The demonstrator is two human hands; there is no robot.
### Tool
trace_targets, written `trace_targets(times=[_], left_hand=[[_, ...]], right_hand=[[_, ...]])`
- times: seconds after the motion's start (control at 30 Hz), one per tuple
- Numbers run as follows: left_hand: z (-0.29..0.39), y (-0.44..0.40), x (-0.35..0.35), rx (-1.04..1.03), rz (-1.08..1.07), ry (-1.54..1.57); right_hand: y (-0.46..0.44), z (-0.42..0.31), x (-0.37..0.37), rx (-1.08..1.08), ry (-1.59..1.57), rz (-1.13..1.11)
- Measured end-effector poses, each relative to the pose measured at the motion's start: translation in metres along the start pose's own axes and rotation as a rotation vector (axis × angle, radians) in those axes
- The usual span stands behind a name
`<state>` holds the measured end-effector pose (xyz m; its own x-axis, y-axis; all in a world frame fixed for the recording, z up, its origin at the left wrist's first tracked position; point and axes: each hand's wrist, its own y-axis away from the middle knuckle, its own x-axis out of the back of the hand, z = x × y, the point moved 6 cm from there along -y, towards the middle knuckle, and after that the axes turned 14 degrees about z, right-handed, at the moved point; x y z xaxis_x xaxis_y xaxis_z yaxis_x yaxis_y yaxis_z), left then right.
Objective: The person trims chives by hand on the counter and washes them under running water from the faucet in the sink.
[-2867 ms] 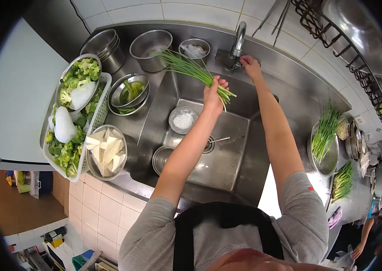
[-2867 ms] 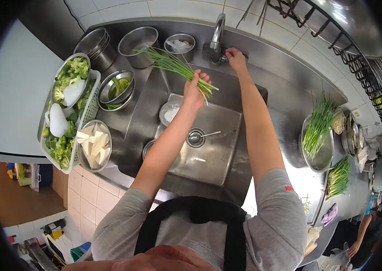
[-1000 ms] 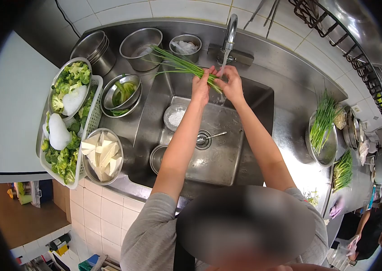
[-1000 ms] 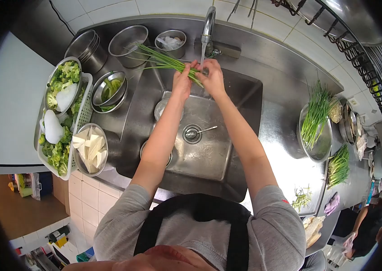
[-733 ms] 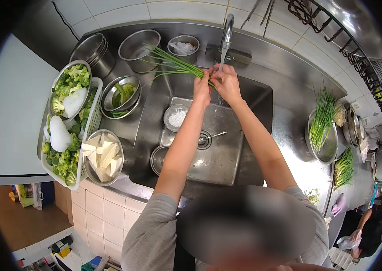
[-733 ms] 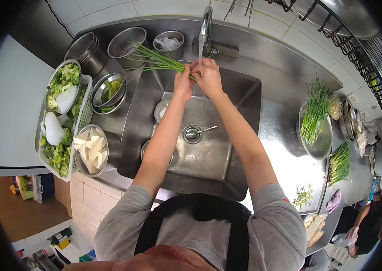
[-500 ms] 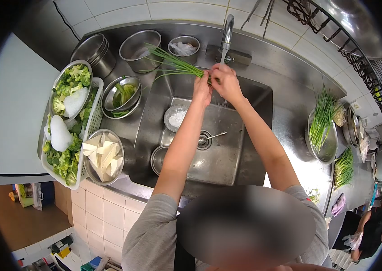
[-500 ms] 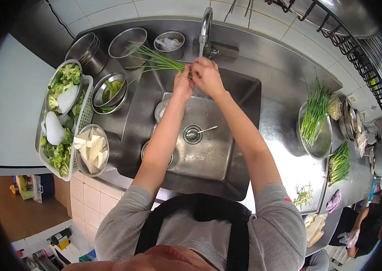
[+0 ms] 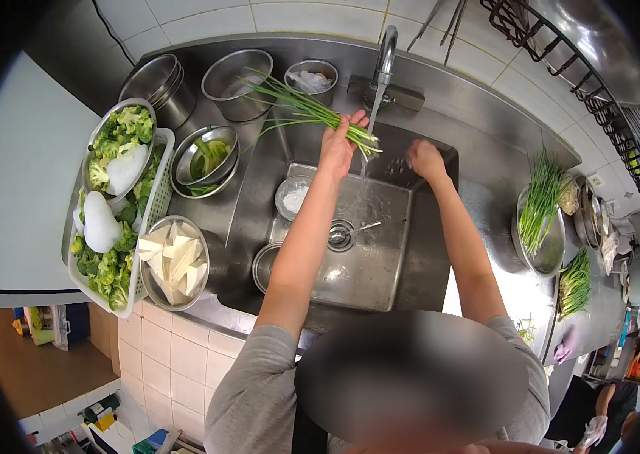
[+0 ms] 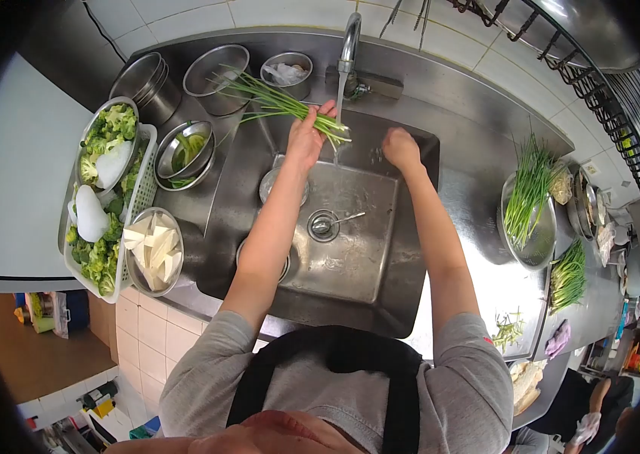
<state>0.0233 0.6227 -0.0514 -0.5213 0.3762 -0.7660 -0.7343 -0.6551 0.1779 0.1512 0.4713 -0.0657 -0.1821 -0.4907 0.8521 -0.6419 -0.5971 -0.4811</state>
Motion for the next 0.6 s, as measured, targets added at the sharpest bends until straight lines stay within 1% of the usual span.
trace_targets(times=[0.03,0.1,0.13,0.17,0.2,0.23,0.3,0.33,0.37,0.4,0.43,0.47,0.5,0.53,0.6], left_hand=[[-0.002,0.0,-0.001,0.002,-0.001,0.002],[-0.003,-0.002,-0.003,-0.116,0.062,-0.056],[-0.008,-0.007,-0.003,-0.118,0.062,-0.053],[-0.01,-0.011,0.0,-0.168,0.085,-0.077],[-0.012,-0.014,0.003,-0.219,0.108,-0.102],[-0.016,-0.017,0.003,-0.217,0.111,-0.104],[-0.019,-0.016,0.006,-0.239,0.19,-0.135],[-0.021,-0.015,0.008,-0.178,0.226,-0.171],[-0.02,-0.012,0.006,-0.179,0.227,-0.176],[-0.024,-0.012,0.009,-0.122,0.265,-0.175],[-0.026,-0.012,0.011,-0.066,0.303,-0.172],[-0.024,-0.012,0.013,-0.068,0.304,-0.172],[-0.024,-0.015,0.015,-0.048,0.261,-0.147],[-0.026,-0.016,0.016,-0.027,0.218,-0.122],[-0.029,-0.016,0.018,-0.005,0.219,-0.132]], right_hand=[[0.006,0.001,-0.002,0.0,0.003,0.0],[0.011,-0.001,-0.002,-0.038,-0.192,0.069],[0.008,-0.014,0.004,-0.072,-0.369,0.135],[0.007,-0.024,0.003,-0.202,-0.63,0.104],[0.006,-0.046,0.021,-0.181,-0.676,0.221],[0.008,-0.065,0.035,-0.112,-0.651,0.296],[0.011,-0.094,0.046,-0.069,-0.601,0.236],[0.011,-0.095,0.041,-0.074,-0.604,0.235],[0.009,-0.099,0.038,0.008,-0.557,0.288],[0.007,-0.104,0.039,0.09,-0.51,0.341],[0.004,-0.105,0.037,0.09,-0.513,0.342],[0.002,-0.101,0.031,0.014,-0.545,0.261],[0.0,-0.097,0.024,-0.063,-0.572,0.181],[-0.002,-0.094,0.024,-0.063,-0.57,0.18],[-0.004,-0.096,0.022,0.019,-0.52,0.154]])
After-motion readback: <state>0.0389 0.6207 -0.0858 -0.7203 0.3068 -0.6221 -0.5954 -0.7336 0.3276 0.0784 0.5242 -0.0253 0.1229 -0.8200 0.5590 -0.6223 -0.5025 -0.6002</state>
